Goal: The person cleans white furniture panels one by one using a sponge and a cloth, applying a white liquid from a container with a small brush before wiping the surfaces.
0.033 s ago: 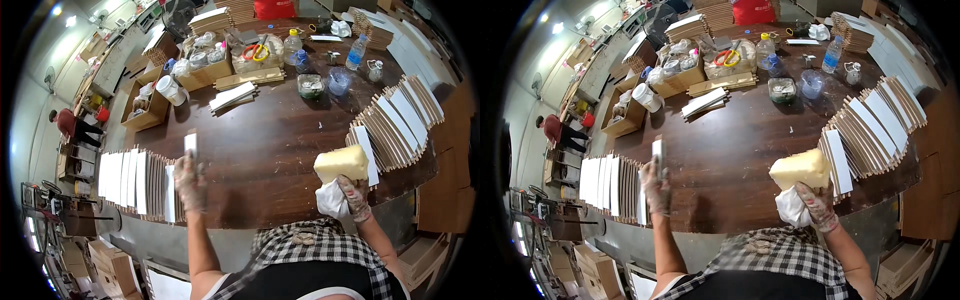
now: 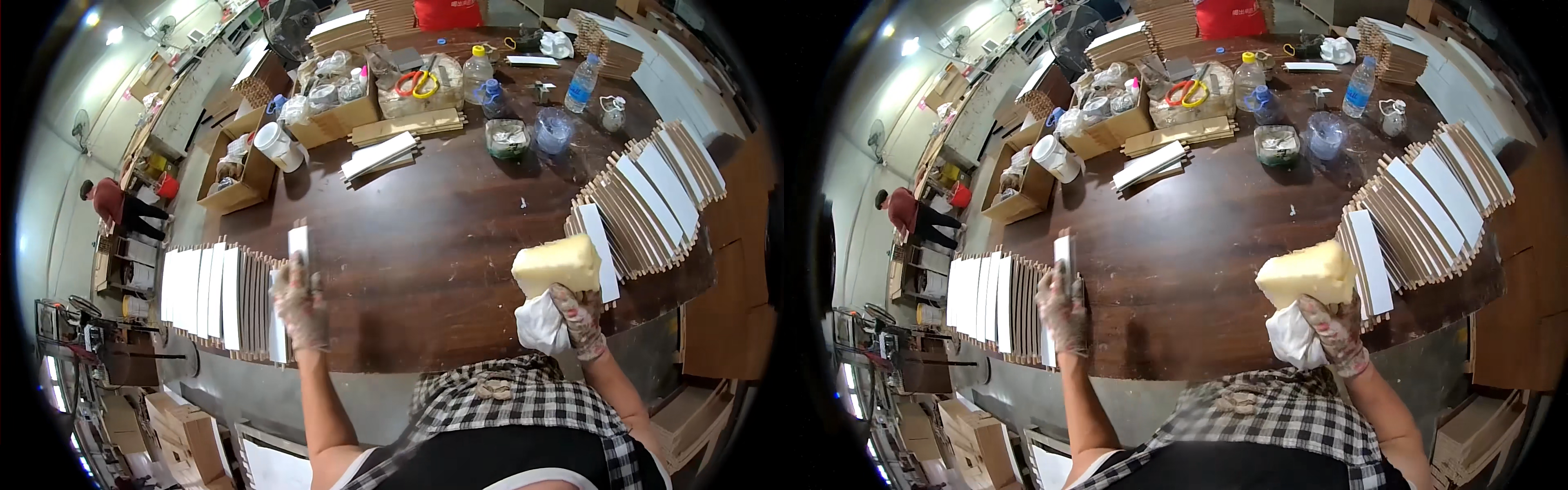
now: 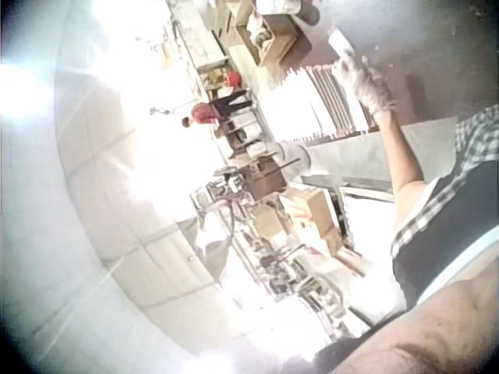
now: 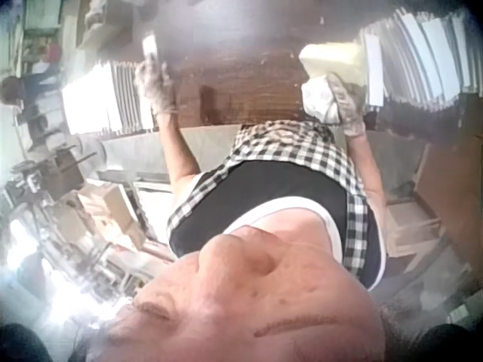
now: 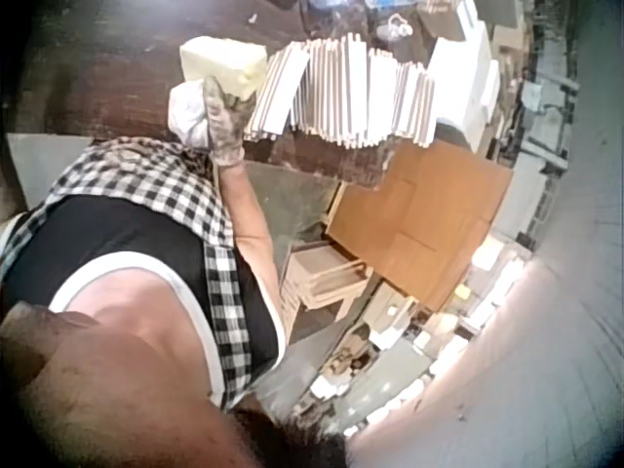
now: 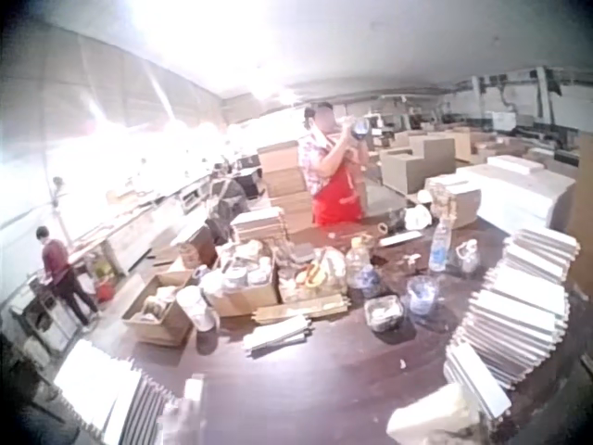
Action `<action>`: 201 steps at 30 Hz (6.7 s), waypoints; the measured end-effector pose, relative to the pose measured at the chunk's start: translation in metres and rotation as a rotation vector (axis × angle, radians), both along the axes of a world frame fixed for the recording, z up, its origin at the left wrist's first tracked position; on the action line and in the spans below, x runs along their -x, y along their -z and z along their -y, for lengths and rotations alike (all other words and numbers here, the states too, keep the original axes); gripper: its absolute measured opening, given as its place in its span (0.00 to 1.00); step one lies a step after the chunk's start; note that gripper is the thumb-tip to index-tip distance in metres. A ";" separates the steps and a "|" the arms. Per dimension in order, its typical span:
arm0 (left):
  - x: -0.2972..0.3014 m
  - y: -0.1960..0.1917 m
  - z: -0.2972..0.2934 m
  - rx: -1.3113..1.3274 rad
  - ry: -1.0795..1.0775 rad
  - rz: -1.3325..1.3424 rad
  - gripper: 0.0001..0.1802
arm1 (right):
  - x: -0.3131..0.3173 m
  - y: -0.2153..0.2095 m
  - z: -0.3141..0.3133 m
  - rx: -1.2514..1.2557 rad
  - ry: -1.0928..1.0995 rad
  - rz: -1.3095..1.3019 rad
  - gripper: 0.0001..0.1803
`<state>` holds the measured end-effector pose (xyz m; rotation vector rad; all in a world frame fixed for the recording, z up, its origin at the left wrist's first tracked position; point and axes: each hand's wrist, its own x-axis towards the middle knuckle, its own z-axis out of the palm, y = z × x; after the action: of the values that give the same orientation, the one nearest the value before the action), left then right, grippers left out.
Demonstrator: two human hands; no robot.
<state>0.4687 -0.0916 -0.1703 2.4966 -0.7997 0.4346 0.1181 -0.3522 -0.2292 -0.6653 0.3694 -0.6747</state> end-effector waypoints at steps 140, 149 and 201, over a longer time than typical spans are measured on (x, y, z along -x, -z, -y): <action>0.200 0.008 0.174 0.358 0.815 -2.179 0.19 | 0.002 -0.071 -0.013 0.557 0.518 0.172 0.23; 0.184 0.024 0.167 0.058 1.359 -1.423 0.29 | -0.002 -0.065 0.003 0.296 0.587 0.010 0.16; 0.158 0.023 0.185 0.233 1.128 -0.741 0.23 | 0.011 -0.055 0.022 1.424 0.504 -0.560 0.21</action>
<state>0.3104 -0.2767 -0.1932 1.4304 -1.4790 -0.6935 0.1067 -0.3740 -0.1743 -2.1890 0.5555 -1.2139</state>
